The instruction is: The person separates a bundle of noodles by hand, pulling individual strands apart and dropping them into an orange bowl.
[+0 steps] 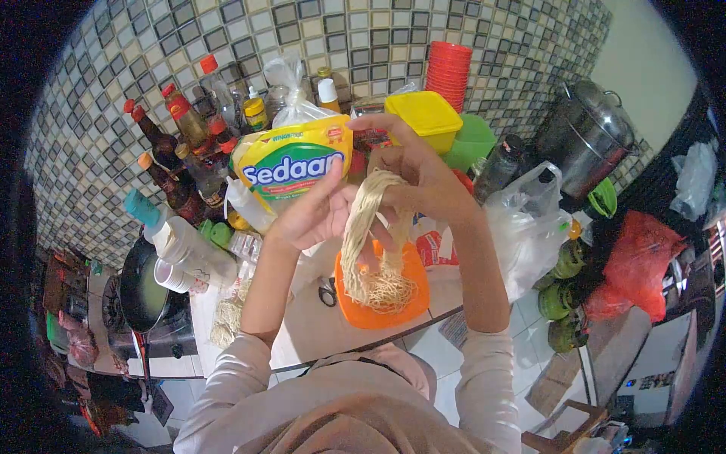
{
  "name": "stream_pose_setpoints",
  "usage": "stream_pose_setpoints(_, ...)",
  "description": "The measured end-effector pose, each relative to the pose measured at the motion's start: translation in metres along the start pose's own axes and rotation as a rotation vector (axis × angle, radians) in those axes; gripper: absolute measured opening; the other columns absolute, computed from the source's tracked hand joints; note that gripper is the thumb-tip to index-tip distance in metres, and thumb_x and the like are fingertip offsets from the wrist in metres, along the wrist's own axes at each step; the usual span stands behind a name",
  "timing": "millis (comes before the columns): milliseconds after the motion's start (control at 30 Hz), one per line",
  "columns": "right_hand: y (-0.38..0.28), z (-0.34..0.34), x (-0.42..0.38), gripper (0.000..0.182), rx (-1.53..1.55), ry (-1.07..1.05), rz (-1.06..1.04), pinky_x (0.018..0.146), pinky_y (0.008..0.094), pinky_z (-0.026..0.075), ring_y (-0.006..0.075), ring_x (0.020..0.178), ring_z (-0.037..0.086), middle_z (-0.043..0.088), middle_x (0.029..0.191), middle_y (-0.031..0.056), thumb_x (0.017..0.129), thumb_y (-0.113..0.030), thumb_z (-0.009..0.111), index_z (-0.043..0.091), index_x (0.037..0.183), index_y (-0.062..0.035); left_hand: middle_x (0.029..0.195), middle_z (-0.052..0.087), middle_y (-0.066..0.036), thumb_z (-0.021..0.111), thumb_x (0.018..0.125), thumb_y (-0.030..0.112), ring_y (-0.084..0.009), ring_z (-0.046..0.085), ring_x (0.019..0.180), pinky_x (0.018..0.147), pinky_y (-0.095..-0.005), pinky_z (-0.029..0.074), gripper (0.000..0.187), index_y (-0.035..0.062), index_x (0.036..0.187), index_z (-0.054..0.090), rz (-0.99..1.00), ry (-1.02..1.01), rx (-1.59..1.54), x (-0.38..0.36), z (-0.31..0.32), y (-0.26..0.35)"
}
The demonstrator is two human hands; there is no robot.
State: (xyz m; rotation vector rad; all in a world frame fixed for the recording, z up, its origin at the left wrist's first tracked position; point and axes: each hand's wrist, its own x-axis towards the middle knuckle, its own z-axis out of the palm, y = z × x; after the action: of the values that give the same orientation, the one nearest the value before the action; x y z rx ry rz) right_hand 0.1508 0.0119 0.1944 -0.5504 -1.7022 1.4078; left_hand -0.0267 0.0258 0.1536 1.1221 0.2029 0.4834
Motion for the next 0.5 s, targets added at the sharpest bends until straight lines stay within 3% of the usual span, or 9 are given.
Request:
stream_pose_setpoints(67,0.006,-0.005,0.000,0.073,-0.065,0.014,-0.077,0.053,0.0169,0.035,0.0062,0.059,0.049,0.049,0.066,-0.0001,0.055,-0.001,0.057,0.030,0.122,-0.0099,0.103,0.054,-0.021,0.015,0.084,0.056,-0.0323,0.054,0.095,0.085,-0.0399,0.041,0.076,-0.0090,0.112,0.042,-0.032,0.011,-0.009,-0.001,0.000,0.002)
stream_pose_setpoints(167,0.010,-0.008,0.001,0.074,-0.007,0.043,-0.094,0.054,0.0173,0.036,0.0069,0.061,0.049,0.049,0.068,0.0004,0.057,-0.003,0.061,0.030,0.124,-0.0094,0.103,0.053,-0.024,0.021,0.086,0.053,-0.0283,0.054,0.097,0.084,-0.0340,0.042,0.071,-0.0098,0.111,0.043,0.067,-0.161,-0.112,0.001,0.008,0.009)
stream_pose_setpoints(300,0.013,-0.010,-0.002,0.076,0.110,0.058,-0.076,0.058,0.0187,0.038,0.0073,0.065,0.050,0.051,0.073,0.0017,0.061,-0.010,0.067,0.027,0.125,-0.0076,0.108,0.049,-0.026,0.022,0.086,0.050,-0.0322,0.050,0.102,0.087,-0.0366,0.040,0.069,-0.0100,0.112,0.042,0.068,-0.172,-0.113,0.002,0.022,0.015)
stream_pose_setpoints(367,0.018,-0.017,-0.005,0.064,0.177,0.002,-0.037,0.074,0.0232,0.042,0.0118,0.082,0.054,0.054,0.089,0.0038,0.065,-0.015,0.064,0.036,0.122,-0.0080,0.107,0.050,-0.027,0.023,0.088,0.043,-0.0341,0.046,0.106,0.092,-0.0417,0.034,0.062,-0.0114,0.115,0.038,0.027,-0.081,-0.307,0.005,0.027,0.016)
stream_pose_setpoints(500,0.022,-0.018,-0.007,0.051,0.084,0.042,-0.106,0.079,0.0249,0.042,0.0133,0.090,0.053,0.054,0.102,0.0042,0.069,-0.019,0.062,0.044,0.115,-0.0056,0.108,0.049,-0.026,0.033,0.089,0.031,-0.0344,0.048,0.104,0.091,-0.0401,0.037,0.050,-0.0113,0.115,0.037,0.157,0.113,-0.170,0.012,0.028,0.011)
